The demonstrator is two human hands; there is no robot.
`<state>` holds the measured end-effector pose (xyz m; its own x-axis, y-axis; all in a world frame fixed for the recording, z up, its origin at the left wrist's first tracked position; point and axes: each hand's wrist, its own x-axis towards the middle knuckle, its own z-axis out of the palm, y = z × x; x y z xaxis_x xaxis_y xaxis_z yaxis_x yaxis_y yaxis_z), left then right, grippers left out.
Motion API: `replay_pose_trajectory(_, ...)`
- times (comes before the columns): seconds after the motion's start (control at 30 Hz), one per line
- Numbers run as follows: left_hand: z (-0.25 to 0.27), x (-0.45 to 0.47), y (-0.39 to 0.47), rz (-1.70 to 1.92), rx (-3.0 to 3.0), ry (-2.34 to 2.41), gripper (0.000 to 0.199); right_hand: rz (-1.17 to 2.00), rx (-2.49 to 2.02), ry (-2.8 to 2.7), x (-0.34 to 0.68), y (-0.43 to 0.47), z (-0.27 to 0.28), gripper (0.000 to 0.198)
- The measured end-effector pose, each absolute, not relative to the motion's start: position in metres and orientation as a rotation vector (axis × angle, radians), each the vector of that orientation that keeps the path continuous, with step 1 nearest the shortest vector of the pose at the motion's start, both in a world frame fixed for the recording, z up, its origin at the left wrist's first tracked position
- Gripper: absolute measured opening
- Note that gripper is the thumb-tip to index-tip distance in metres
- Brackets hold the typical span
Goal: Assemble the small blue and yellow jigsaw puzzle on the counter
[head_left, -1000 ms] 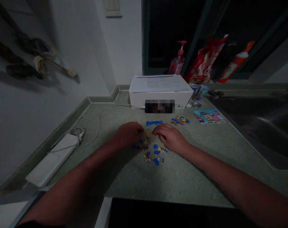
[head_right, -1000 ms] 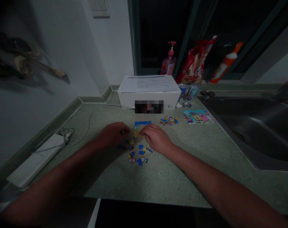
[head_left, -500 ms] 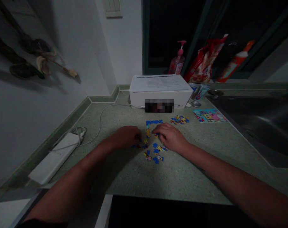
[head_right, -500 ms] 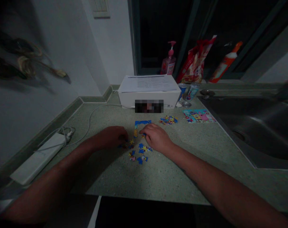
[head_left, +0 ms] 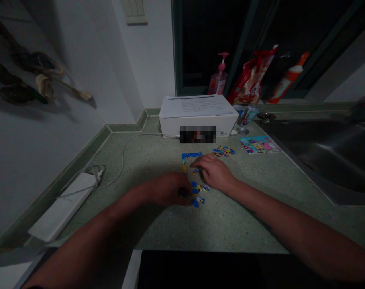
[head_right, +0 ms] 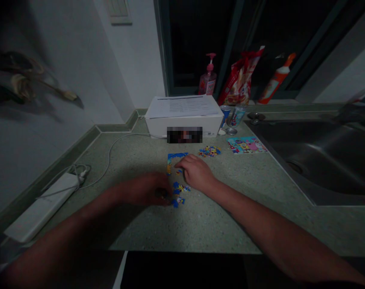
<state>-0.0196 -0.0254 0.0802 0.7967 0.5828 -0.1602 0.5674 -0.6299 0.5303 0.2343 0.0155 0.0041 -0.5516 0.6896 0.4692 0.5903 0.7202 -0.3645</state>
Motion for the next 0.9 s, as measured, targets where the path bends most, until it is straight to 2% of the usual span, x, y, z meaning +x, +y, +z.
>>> replay_pose_trajectory(0.2, 0.081, -0.021, -0.03, 0.191, 2.314, 0.804, 0.021, 0.165, -0.961, -2.309, 0.237, 0.018, 0.002, 0.043)
replay_pose_trajectory(0.57, 0.074, -0.024, -0.027, 0.319, 2.21, 0.94, 0.021, 0.199, -0.961, -2.298, 0.237, 0.017, 0.003, 0.045)
replay_pose_trajectory(0.77, 0.063, -0.021, -0.017, 0.6, 2.024, 1.154, 0.011, 0.225, -0.88, -2.303, 0.233, 0.009, 0.012, 0.041)
replay_pose_trajectory(0.9, 0.063, -0.017, -0.013, 0.717, 1.82, 1.236, 0.013, 0.262, -0.765, -2.297, 0.226, 0.0, 0.019, 0.035)
